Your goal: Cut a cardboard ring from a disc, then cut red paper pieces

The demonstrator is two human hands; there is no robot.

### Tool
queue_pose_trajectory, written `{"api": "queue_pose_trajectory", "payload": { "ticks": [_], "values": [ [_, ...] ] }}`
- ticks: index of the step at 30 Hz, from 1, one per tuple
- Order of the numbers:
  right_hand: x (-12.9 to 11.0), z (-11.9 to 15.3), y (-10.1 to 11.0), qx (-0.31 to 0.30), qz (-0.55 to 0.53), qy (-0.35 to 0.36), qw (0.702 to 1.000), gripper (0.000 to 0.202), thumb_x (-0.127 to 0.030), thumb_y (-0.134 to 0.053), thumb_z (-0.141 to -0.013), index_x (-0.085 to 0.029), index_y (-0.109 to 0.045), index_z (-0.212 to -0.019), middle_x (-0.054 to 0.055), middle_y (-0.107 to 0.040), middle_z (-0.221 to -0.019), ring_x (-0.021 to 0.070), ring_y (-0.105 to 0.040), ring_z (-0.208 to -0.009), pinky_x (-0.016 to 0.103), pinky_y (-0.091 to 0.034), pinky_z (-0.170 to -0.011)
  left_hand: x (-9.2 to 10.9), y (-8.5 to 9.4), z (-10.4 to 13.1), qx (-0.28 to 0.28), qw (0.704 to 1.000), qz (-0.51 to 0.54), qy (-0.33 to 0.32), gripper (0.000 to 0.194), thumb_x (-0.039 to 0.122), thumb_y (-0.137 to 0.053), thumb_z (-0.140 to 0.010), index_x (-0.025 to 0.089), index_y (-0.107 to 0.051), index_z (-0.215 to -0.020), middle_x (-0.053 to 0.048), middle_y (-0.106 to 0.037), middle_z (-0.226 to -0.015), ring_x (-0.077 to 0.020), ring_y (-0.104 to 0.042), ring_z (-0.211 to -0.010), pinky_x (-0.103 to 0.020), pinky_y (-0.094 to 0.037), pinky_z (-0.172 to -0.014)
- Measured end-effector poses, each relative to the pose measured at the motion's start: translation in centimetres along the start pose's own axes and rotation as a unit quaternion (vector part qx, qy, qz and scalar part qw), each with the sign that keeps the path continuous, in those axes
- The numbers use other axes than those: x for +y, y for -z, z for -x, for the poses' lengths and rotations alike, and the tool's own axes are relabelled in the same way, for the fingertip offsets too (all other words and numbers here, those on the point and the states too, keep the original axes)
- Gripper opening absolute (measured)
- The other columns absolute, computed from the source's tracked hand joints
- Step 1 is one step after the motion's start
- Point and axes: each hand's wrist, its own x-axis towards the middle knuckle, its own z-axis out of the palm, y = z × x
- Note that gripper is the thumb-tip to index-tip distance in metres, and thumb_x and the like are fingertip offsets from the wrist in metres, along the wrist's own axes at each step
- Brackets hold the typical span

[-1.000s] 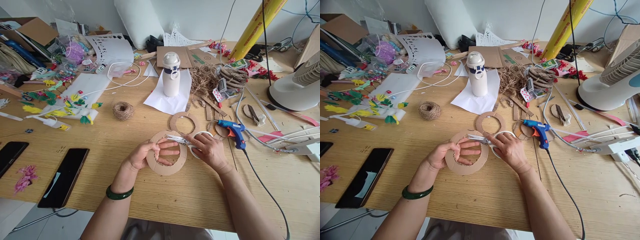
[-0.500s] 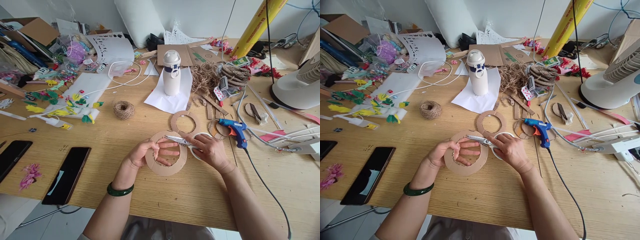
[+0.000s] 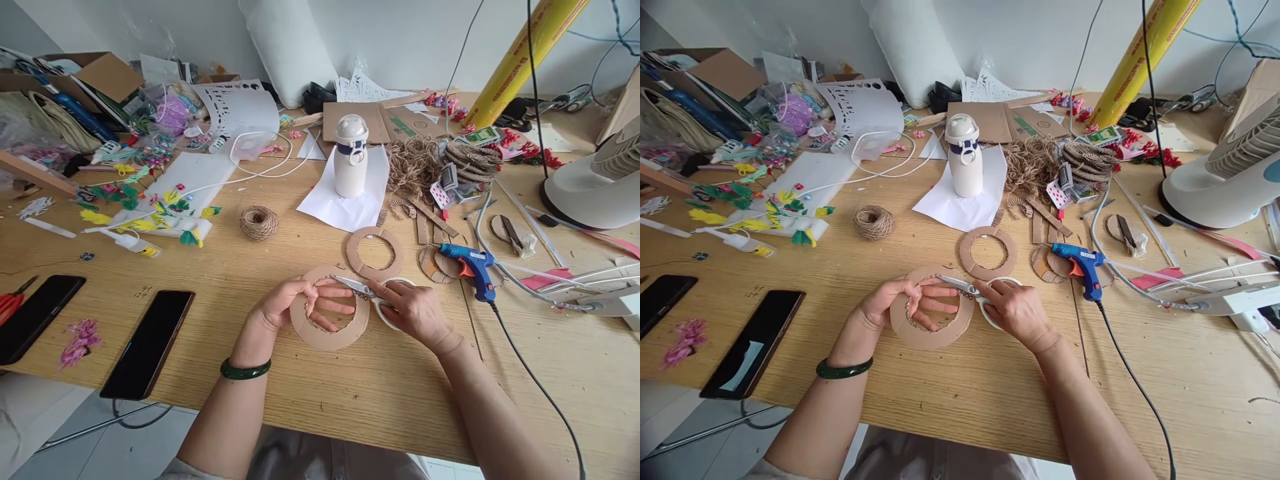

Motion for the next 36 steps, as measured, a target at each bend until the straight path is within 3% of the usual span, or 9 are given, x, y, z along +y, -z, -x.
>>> {"api": "queue_pose_trajectory", "payload": {
  "ticks": [6, 11, 15, 18, 22, 26, 31, 36],
  "values": [
    [0.6, -0.2, -0.1, 0.041, -0.064, -0.034, 0.996, 0.039, -0.015, -0.055, -0.088, -0.021, -0.064, -0.125, 0.004, -0.074, -0.101, 0.0147, -0.067, -0.086, 0.023, -0.044, -0.063, 0.0, 0.1, -0.2, 0.032, 0.999, -0.022, -0.024, 0.055, 0.008, -0.050, -0.075, 0.011, -0.061, -0.129, -0.019, -0.059, -0.138, -0.0406, -0.057, -0.124, -0.051, -0.060, -0.081],
    [0.5, -0.3, 0.1, 0.087, -0.072, -0.101, 0.989, 0.035, -0.018, -0.055, -0.088, -0.021, -0.067, -0.121, 0.003, -0.073, -0.087, 0.0142, -0.066, -0.072, 0.024, -0.041, -0.057, 0.6, -1.2, 0.2, 0.092, 0.989, -0.054, -0.105, 0.052, 0.009, -0.048, -0.082, 0.018, -0.060, -0.132, -0.012, -0.050, -0.149, -0.0389, -0.048, -0.134, -0.052, -0.055, -0.093],
    [0.3, -0.3, -0.1, 0.111, -0.122, -0.190, 0.968, 0.033, -0.022, -0.058, -0.086, -0.022, -0.070, -0.116, 0.004, -0.074, -0.089, 0.0139, -0.063, -0.066, 0.025, -0.042, -0.057, 0.3, -2.7, 2.0, 0.120, 0.979, -0.061, -0.154, 0.049, 0.012, -0.047, -0.086, 0.019, -0.058, -0.134, -0.010, -0.044, -0.154, -0.0395, -0.046, -0.136, -0.054, -0.050, -0.099],
    [-0.6, -0.6, -0.5, 0.117, -0.287, -0.259, 0.915, 0.036, -0.032, -0.063, -0.085, -0.019, -0.069, -0.117, 0.007, -0.074, -0.095, 0.0161, -0.065, -0.070, 0.027, -0.047, -0.063, -1.1, -3.7, 3.4, 0.143, 0.965, -0.028, -0.218, 0.050, 0.014, -0.045, -0.088, 0.021, -0.056, -0.136, -0.007, -0.040, -0.157, -0.0391, -0.043, -0.138, -0.058, -0.045, -0.104],
    [-2.9, -1.4, -0.6, 0.093, -0.548, -0.302, 0.775, 0.049, -0.043, -0.073, -0.077, -0.018, -0.066, -0.117, 0.005, -0.072, -0.086, 0.0171, -0.063, -0.074, 0.028, -0.047, -0.062, -4.0, -4.8, 3.9, 0.155, 0.953, 0.024, -0.258, 0.049, 0.017, -0.045, -0.090, 0.026, -0.056, -0.137, -0.003, -0.038, -0.158, -0.0372, -0.039, -0.141, -0.059, -0.041, -0.109],
    [-4.4, -1.9, -0.7, 0.068, -0.649, -0.309, 0.692, 0.050, -0.039, -0.080, -0.070, -0.020, -0.064, -0.113, 0.000, -0.065, -0.076, 0.0132, -0.056, -0.068, 0.025, -0.041, -0.057, -6.3, -5.5, 3.5, 0.156, 0.947, 0.049, -0.276, 0.048, 0.017, -0.045, -0.090, 0.027, -0.058, -0.136, -0.001, -0.039, -0.158, -0.0366, -0.038, -0.142, -0.057, -0.042, -0.109],
    [-4.8, -1.8, -0.9, 0.042, -0.686, -0.330, 0.647, 0.057, -0.039, -0.082, -0.067, -0.020, -0.058, -0.115, -0.003, -0.060, -0.074, 0.0099, -0.048, -0.059, 0.024, -0.035, -0.052, -7.8, -5.9, 3.2, 0.148, 0.952, 0.050, -0.265, 0.047, 0.018, -0.046, -0.091, 0.028, -0.059, -0.135, -0.002, -0.042, -0.156, -0.0362, -0.041, -0.140, -0.055, -0.046, -0.107],
    [-4.8, -1.7, -0.6, 0.040, -0.683, -0.327, 0.652, 0.056, -0.040, -0.080, -0.070, -0.020, -0.058, -0.116, -0.005, -0.053, -0.071, 0.0101, -0.045, -0.063, 0.024, -0.032, -0.054, -7.5, -6.1, 3.6, 0.178, 0.949, -0.025, -0.260, 0.045, 0.021, -0.061, -0.089, 0.023, -0.059, -0.134, -0.011, -0.052, -0.147, -0.0364, -0.050, -0.133, -0.054, -0.048, -0.104]
  ]
}}
